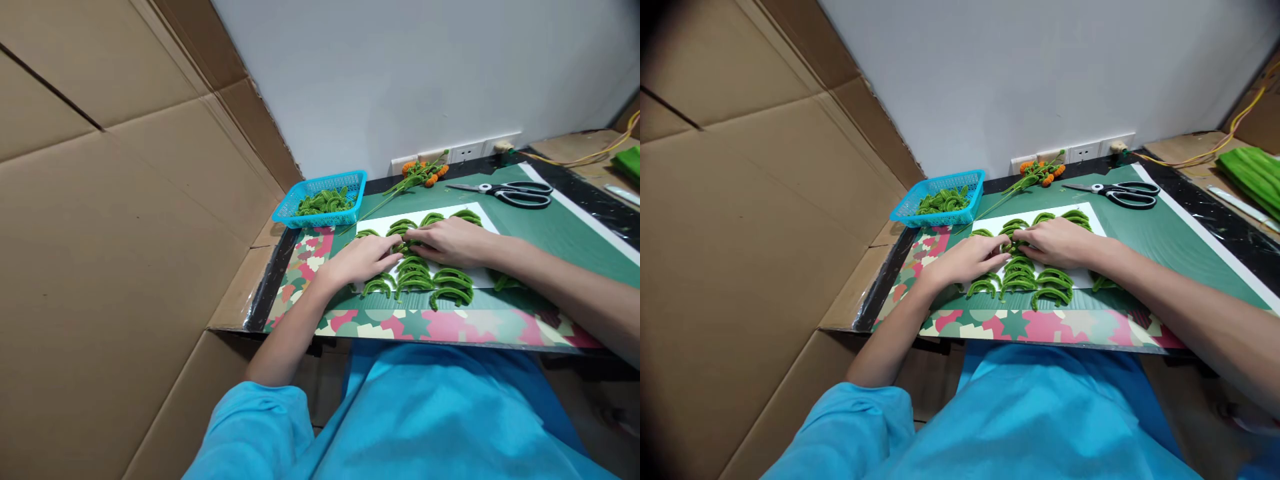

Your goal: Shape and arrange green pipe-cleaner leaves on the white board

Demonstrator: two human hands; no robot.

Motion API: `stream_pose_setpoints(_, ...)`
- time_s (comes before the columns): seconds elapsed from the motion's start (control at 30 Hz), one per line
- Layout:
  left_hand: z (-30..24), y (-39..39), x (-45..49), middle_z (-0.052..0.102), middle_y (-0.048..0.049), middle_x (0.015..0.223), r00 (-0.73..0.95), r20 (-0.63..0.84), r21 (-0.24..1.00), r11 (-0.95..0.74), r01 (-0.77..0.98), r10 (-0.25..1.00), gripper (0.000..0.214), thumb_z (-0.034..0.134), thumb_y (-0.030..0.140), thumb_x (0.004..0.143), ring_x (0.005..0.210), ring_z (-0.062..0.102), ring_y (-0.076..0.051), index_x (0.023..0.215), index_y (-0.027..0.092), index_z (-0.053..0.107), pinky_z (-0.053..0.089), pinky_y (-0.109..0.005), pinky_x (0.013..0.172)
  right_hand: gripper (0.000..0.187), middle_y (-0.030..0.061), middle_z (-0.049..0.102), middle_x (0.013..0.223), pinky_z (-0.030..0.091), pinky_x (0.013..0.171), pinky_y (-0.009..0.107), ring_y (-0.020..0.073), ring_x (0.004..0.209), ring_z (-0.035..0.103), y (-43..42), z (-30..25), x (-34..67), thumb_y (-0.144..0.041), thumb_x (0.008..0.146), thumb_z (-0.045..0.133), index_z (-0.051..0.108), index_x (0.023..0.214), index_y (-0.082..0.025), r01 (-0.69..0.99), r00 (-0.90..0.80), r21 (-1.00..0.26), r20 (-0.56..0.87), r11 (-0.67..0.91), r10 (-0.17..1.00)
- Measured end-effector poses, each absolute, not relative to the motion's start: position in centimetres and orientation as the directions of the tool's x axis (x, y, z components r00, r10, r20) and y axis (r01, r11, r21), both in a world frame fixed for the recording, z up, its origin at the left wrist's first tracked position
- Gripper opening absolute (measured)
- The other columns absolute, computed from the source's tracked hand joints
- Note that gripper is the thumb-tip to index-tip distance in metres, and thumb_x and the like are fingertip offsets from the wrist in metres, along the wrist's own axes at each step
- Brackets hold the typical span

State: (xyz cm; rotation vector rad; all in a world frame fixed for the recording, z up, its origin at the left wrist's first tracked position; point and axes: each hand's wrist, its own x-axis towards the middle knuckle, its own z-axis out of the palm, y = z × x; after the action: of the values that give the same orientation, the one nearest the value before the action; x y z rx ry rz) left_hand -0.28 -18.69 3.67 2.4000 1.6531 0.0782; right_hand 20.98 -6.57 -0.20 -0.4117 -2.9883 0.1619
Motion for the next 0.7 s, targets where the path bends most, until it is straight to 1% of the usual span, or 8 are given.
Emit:
stream_pose_setpoints(0.13, 3.74, -18.67, -0.24, 0.071, -0.0045, 0.088, 0.351, -0.094, 0.230, -0.322, 0.918, 0.932, 0.026, 0.043, 0.041, 0.110, 0.079, 0.064, -0.022, 0.110, 0.022, 0.060, 0.037, -0.031, 0.066, 0.028, 0.0106, 0.077, 0.098, 0.026, 0.063, 0.032, 0.0232, 0.076, 0.066, -6.69, -0.02, 20.97, -0.035, 0.110, 0.044, 0.064, 0.121, -0.020, 0.268, -0.955, -0.110, 0.102, 0.957, 0.279)
stream_pose_setpoints(0.4, 3.89, -18.58, -0.20, 0.072, -0.0047, 0.087, 0.338, -0.107, 0.241, -0.306, 0.921, 0.935, 0.026, 0.044, 0.041, 0.109, 0.079, 0.065, -0.022, 0.109, 0.021, 0.061, 0.039, -0.031, 0.068, 0.026, 0.0102, 0.076, 0.094, 0.026, 0.063, 0.032, 0.0229, 0.074, 0.065, -6.65, -0.04, 20.95, -0.035, 0.110, 0.045, 0.064, 0.120, -0.020, 0.255, -0.956, -0.105, 0.121, 0.961, 0.267)
stream_pose_setpoints(0.7, 4.05, -18.72, -0.04, 0.072, -0.0061, 0.090, 0.329, -0.109, 0.212, -0.302, 0.930, 0.938, 0.027, 0.045, 0.041, 0.109, 0.083, 0.066, -0.024, 0.110, 0.021, 0.062, 0.041, -0.030, 0.069, 0.027, 0.0105, 0.077, 0.100, 0.027, 0.064, 0.032, 0.0234, 0.080, 0.068, -6.79, 0.02, 20.92, -0.035, 0.110, 0.043, 0.064, 0.118, -0.020, 0.253, -0.956, -0.119, 0.121, 0.960, 0.266)
